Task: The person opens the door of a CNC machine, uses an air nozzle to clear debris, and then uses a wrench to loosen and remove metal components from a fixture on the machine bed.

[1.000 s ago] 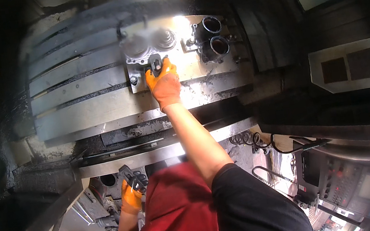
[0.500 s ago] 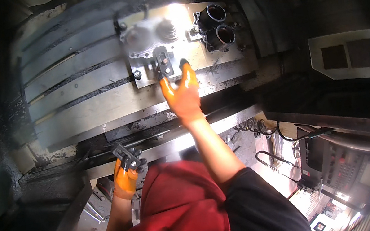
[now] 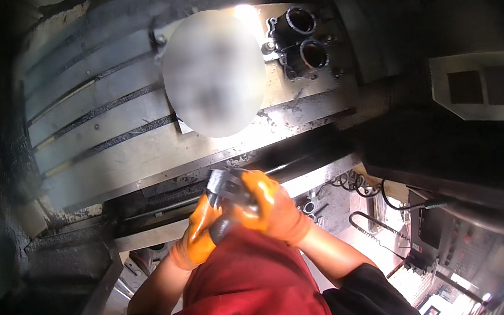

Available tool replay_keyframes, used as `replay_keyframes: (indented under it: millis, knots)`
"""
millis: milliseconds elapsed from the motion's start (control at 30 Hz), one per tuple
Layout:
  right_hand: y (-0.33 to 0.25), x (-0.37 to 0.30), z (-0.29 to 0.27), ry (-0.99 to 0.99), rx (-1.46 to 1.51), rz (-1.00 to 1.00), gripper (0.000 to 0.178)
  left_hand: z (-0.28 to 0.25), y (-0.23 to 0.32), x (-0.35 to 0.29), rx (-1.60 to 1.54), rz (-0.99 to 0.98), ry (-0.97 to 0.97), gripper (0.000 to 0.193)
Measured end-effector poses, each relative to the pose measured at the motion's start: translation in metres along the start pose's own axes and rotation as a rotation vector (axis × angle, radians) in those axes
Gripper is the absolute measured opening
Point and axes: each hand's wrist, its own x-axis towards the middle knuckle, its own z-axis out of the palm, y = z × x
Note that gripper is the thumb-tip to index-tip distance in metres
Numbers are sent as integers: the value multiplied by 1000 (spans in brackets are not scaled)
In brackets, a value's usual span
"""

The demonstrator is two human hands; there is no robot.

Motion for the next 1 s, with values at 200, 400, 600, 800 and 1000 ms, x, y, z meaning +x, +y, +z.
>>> replay_keyframes:
  millis: [200, 400, 600, 800, 1000]
  knots:
    - [76, -41, 11, -71, 501, 406, 45, -101, -29, 57, 86, 38, 705, 38]
    - [105, -18, -2, -126, 965, 750, 27, -139, 0, 152, 804, 162, 584, 41]
    - [113, 13, -40, 8, 701, 676, 19, -135, -17, 153, 306, 278, 692, 68]
    - [111, 65, -91, 78, 288, 601, 39, -153, -23, 141, 310, 381, 672, 58]
    - [137, 149, -183, 46, -265, 204, 46, -166, -3, 150, 752, 612, 885, 38]
